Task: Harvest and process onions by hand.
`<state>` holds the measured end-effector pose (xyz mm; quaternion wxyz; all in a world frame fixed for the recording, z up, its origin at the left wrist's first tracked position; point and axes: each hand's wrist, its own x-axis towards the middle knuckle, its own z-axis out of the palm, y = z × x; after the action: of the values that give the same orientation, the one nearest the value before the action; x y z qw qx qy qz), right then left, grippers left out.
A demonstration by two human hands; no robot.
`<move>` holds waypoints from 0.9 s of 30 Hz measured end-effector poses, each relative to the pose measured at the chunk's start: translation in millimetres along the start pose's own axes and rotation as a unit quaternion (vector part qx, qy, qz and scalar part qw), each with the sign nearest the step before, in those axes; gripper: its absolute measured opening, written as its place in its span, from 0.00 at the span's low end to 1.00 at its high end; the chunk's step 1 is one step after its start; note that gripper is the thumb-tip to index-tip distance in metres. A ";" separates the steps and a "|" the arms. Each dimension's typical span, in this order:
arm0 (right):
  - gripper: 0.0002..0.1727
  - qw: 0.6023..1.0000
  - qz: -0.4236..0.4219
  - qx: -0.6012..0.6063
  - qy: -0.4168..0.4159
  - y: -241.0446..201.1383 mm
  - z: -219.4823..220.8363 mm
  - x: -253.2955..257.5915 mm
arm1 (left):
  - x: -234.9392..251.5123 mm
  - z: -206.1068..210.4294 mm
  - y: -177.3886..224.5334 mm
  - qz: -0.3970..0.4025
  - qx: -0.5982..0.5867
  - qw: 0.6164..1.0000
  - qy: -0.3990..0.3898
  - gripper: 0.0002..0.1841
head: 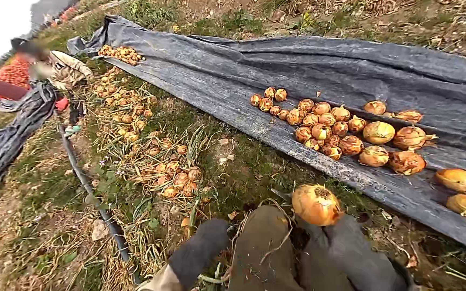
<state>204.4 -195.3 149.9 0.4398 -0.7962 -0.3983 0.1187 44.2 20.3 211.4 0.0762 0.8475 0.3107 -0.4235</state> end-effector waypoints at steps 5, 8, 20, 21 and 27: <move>0.32 0.972 0.196 0.060 0.115 39.1 8.3 92.5 | 216.8 28.6 -115.9 -0.106 -0.091 0.973 0.182 0.19; 0.28 0.952 0.239 0.112 0.153 43.5 22.7 116.0 | 269.9 27.3 -146.4 -0.201 -0.099 0.973 0.050 0.28; 0.26 0.863 0.359 0.320 -0.154 -29.6 152.8 42.8 | 177.2 51.9 -180.5 0.019 -0.479 0.850 0.220 0.56; 0.28 0.905 0.300 0.242 -0.182 -35.4 162.7 42.8 | 158.4 47.3 -177.3 0.064 -0.492 0.831 0.251 0.56; 0.41 0.942 0.194 0.206 -0.178 -112.6 187.8 67.5 | 60.3 30.5 -168.3 0.282 -0.434 0.798 0.308 0.51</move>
<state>87.6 1.6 140.4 0.4847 -0.7156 -0.2750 0.4212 -48.8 170.1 168.6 0.4523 0.8617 0.2159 0.0795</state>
